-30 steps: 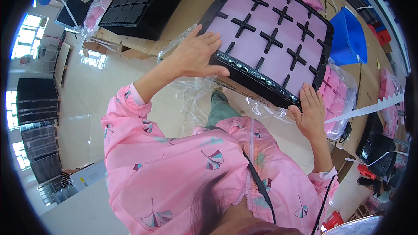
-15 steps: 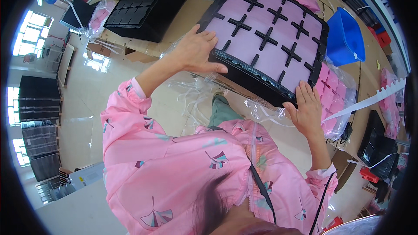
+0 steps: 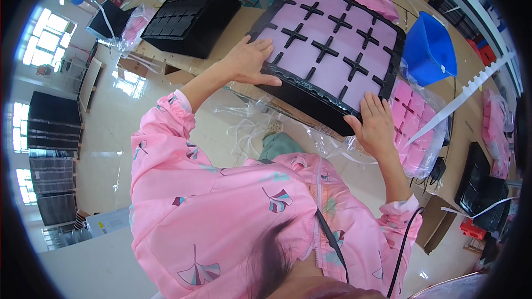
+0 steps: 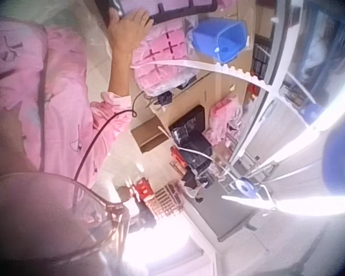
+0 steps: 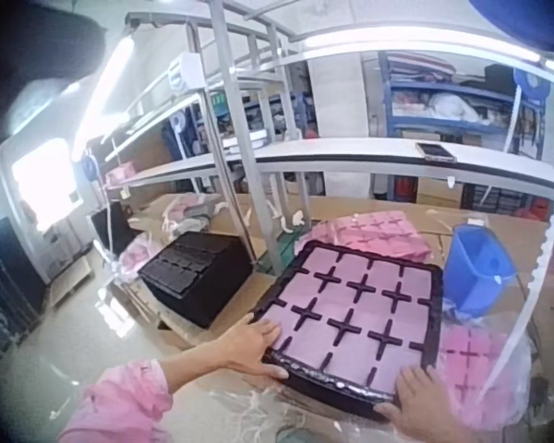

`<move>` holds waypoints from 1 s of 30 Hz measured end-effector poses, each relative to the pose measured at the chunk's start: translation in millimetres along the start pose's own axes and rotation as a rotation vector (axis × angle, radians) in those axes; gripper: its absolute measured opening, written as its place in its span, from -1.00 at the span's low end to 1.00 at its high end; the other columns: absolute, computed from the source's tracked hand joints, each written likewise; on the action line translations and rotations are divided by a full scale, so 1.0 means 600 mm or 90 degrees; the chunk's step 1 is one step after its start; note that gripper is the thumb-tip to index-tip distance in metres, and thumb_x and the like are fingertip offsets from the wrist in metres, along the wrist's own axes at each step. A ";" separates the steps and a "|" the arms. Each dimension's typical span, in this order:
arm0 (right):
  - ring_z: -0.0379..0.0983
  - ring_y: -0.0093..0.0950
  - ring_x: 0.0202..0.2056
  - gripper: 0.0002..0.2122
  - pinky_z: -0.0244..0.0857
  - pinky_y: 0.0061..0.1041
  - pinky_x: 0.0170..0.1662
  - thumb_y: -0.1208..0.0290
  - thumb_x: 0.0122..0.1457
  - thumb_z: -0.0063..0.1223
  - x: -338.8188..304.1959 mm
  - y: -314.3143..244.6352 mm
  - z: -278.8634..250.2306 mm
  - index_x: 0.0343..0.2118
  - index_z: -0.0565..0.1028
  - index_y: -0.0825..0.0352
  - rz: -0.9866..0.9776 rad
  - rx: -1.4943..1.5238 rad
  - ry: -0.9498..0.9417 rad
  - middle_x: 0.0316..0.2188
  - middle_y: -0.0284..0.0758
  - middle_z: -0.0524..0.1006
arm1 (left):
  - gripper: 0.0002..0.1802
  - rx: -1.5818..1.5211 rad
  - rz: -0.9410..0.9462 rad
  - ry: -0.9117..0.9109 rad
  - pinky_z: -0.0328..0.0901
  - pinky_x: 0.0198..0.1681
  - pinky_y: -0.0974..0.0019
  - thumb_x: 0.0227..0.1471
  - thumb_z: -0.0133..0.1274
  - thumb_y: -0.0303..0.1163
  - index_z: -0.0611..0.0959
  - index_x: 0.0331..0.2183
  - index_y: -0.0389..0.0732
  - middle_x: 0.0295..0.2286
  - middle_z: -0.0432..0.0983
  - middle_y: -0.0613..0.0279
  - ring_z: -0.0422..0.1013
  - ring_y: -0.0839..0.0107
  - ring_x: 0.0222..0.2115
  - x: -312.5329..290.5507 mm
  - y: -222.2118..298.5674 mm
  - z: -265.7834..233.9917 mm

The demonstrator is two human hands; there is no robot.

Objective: Applying labels to plastic trays and inserting pink foam padding into them.

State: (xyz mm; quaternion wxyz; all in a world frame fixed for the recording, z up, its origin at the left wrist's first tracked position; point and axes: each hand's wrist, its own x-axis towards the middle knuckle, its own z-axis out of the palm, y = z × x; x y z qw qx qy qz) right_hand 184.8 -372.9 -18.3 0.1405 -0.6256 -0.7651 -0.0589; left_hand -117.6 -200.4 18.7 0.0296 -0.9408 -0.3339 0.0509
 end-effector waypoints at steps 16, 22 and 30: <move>0.22 -0.12 0.01 -0.35 -0.01 -0.17 0.11 -0.08 0.00 -0.08 0.020 -0.007 0.005 -0.15 0.36 0.58 0.038 0.000 0.007 -0.08 0.04 0.35 | 0.12 -0.041 0.052 0.012 -0.10 0.14 -0.04 -0.33 -0.08 0.43 0.35 -0.04 -0.46 0.02 0.21 -0.12 0.12 0.06 0.07 0.011 -0.027 -0.004; 0.21 -0.10 0.02 -0.32 -0.04 -0.14 0.12 -0.10 0.01 -0.10 0.013 -0.022 0.001 -0.15 0.35 0.61 0.051 -0.008 -0.032 -0.07 0.06 0.34 | 0.11 -0.048 0.096 0.013 -0.12 0.14 -0.03 -0.32 -0.06 0.41 0.34 -0.04 -0.46 0.02 0.19 -0.15 0.12 0.07 0.07 -0.001 -0.034 -0.006; 0.19 -0.15 0.05 -0.43 -0.05 -0.12 0.12 0.04 -0.01 0.01 0.024 -0.029 0.000 -0.17 0.38 0.55 -0.007 0.072 -0.019 -0.05 -0.01 0.34 | 0.07 -0.102 0.160 0.067 -0.14 0.13 -0.09 -0.30 -0.03 0.35 0.33 -0.03 -0.45 0.03 0.18 -0.12 0.10 0.06 0.08 -0.010 -0.061 0.010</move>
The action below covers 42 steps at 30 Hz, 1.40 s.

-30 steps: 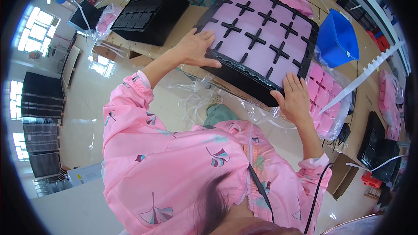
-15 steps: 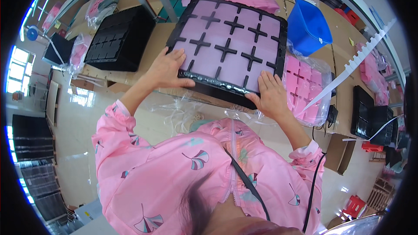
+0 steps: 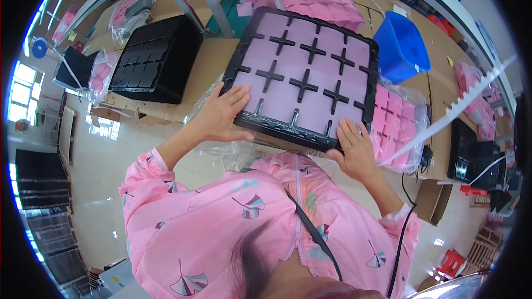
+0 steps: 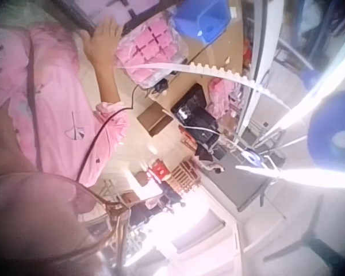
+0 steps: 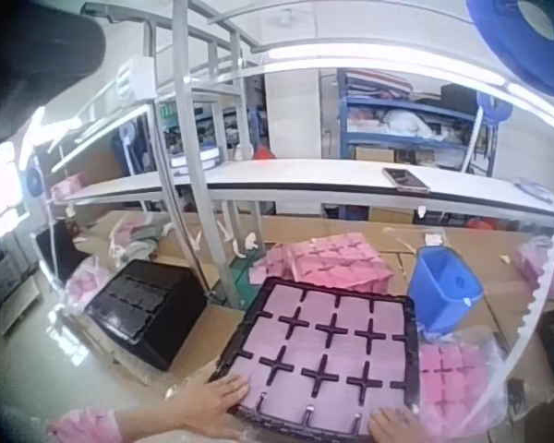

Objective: Applying labels to plastic trays and inserting pink foam padding into them.

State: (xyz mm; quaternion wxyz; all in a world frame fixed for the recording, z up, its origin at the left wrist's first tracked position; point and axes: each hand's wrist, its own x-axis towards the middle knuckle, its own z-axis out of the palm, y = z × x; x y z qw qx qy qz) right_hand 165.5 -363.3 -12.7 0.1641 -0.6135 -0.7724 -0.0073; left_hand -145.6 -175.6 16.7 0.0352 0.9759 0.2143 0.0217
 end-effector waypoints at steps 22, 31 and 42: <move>0.23 -0.22 0.05 -0.62 -0.04 -0.18 0.13 0.33 -0.04 0.09 -0.033 0.015 -0.010 -0.17 0.42 0.46 0.012 0.050 -0.010 -0.02 -0.14 0.36 | -0.07 -0.051 0.038 0.019 -0.20 0.16 -0.03 -0.18 -0.09 0.31 0.36 -0.03 -0.35 0.06 0.17 0.03 0.07 0.18 0.11 -0.022 -0.021 0.008; 0.32 -0.26 -0.02 -0.68 0.00 -0.18 0.11 0.44 -0.11 0.15 -0.033 0.006 0.006 -0.26 0.44 0.43 0.023 0.072 0.090 -0.10 -0.18 0.43 | -0.25 -0.092 0.020 0.081 -0.15 0.15 -0.01 -0.17 0.09 0.00 0.33 -0.03 -0.30 0.04 0.18 0.07 0.05 0.12 0.10 0.012 0.043 0.027; 0.35 -0.19 -0.08 -0.73 0.04 -0.16 0.06 0.50 -0.11 0.09 -0.012 -0.022 -0.035 -0.31 0.38 0.44 0.004 0.003 0.125 -0.19 -0.15 0.44 | -0.37 -0.140 0.089 0.250 0.00 0.10 0.04 -0.30 0.19 -0.31 0.40 -0.09 -0.20 -0.02 0.28 0.20 0.17 0.20 0.04 0.074 0.115 0.071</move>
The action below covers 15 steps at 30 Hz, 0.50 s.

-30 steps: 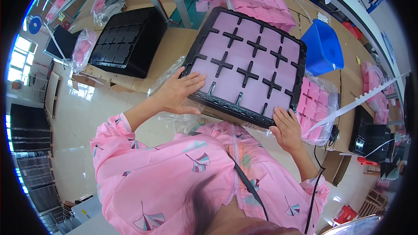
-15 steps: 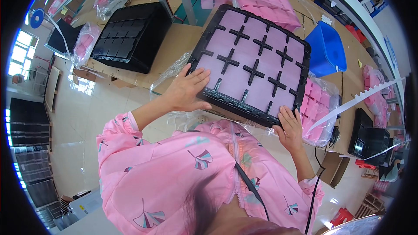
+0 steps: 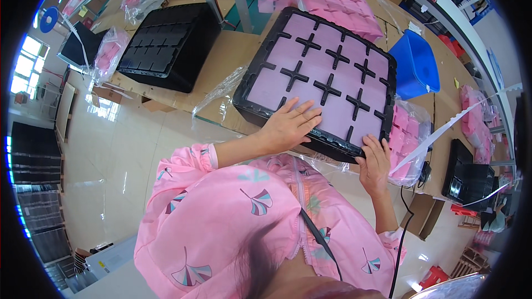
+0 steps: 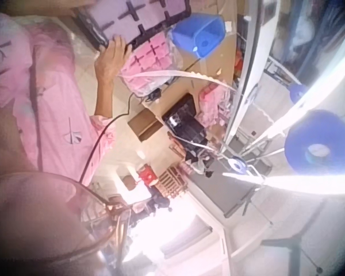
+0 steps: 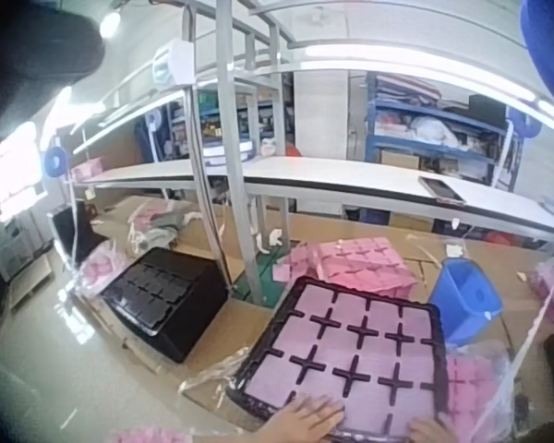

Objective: Applying labels to plastic trays and inserting pink foam padding into them.

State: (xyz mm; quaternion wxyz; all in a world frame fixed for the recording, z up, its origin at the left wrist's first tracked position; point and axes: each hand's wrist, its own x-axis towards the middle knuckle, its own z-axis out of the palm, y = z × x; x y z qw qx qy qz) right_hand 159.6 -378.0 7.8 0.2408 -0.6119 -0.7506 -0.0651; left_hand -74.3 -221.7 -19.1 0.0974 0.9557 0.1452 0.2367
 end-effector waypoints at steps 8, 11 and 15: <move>0.36 -0.20 -0.10 -0.76 0.06 -0.17 0.04 0.44 -0.05 0.06 0.039 -0.036 -0.050 -0.32 0.39 0.45 -0.033 0.000 -0.009 -0.22 -0.15 0.45 | -0.54 0.112 0.008 0.128 0.20 -0.03 0.20 -0.30 0.03 -0.43 0.50 -0.19 -0.16 -0.11 0.39 0.22 0.31 0.26 -0.07 0.021 0.006 -0.022; 0.36 -0.20 -0.10 -0.77 0.07 -0.17 0.04 0.44 -0.03 0.05 0.050 -0.045 -0.062 -0.32 0.39 0.45 -0.041 0.002 -0.003 -0.23 -0.15 0.45 | -0.64 0.090 0.014 0.168 0.28 -0.12 0.27 -0.28 -0.01 -0.45 0.55 -0.28 -0.16 -0.17 0.44 0.21 0.38 0.26 -0.15 0.029 0.003 -0.035; 0.37 -0.21 -0.11 -0.77 0.08 -0.18 0.03 0.42 -0.01 0.04 0.061 -0.053 -0.062 -0.32 0.39 0.46 -0.051 0.023 0.004 -0.24 -0.16 0.45 | -0.71 0.093 0.031 0.213 0.32 -0.19 0.31 -0.28 0.00 -0.45 0.58 -0.35 -0.15 -0.22 0.48 0.24 0.42 0.29 -0.22 0.036 -0.003 -0.055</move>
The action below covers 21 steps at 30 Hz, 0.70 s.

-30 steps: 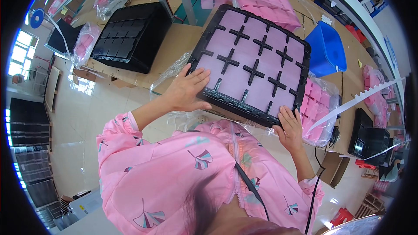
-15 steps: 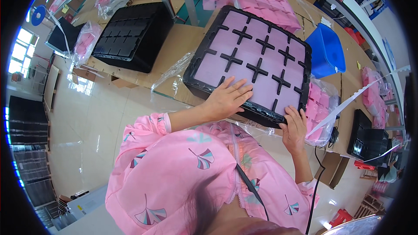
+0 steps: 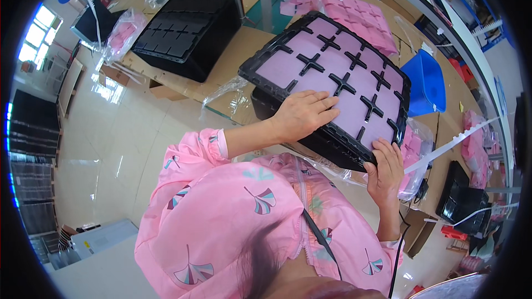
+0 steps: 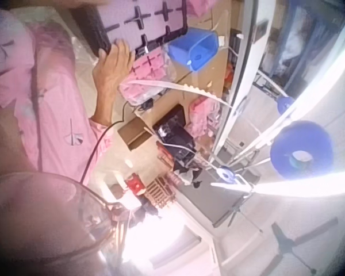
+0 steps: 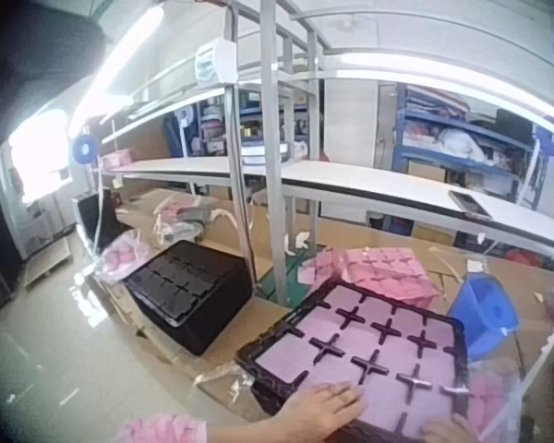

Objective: Applying labels to plastic trays and inserting pink foam padding into them.

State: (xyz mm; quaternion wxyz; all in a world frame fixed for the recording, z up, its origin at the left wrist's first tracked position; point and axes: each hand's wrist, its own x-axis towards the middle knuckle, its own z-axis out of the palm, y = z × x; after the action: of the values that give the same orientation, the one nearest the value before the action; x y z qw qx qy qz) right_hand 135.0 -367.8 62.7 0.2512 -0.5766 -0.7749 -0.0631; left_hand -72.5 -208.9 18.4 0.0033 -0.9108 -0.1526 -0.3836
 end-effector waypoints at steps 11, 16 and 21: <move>0.09 -0.11 0.11 -0.55 -0.13 -0.20 0.17 0.40 0.12 -0.09 0.034 0.007 -0.010 0.03 0.20 0.53 0.017 0.156 0.427 0.09 -0.02 0.18 | -0.63 -0.093 -0.074 0.286 0.35 -0.35 0.41 -0.37 0.10 -0.61 0.59 -0.35 -0.17 -0.26 0.53 0.21 0.47 0.31 -0.24 0.019 -0.088 -0.108; 0.10 -0.21 0.12 -0.56 -0.12 -0.31 0.17 0.41 0.14 -0.10 0.046 -0.013 0.021 0.05 0.17 0.52 0.128 0.169 0.269 0.08 -0.06 0.20 | -0.79 -0.213 -0.465 0.486 0.29 -0.29 0.49 -0.16 0.18 -0.48 0.59 -0.36 -0.20 -0.39 0.53 0.30 0.43 0.50 -0.38 -0.036 -0.132 -0.230; 0.16 -0.20 0.09 -0.62 -0.06 -0.34 0.15 0.46 0.14 -0.12 0.060 -0.017 0.059 0.02 0.23 0.48 0.108 0.172 0.147 0.05 -0.09 0.27 | -0.71 -0.516 -0.467 0.869 0.29 -0.17 0.38 -0.10 0.16 -0.42 0.53 -0.27 -0.27 -0.32 0.49 0.25 0.40 0.41 -0.28 -0.157 -0.263 -0.312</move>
State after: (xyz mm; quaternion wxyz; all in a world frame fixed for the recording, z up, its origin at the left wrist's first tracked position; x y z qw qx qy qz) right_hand 106.5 -326.5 50.4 0.4180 -0.5901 -0.6907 -0.0030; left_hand -309.2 -107.7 66.9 -0.3538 -0.3065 -0.2529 -0.8467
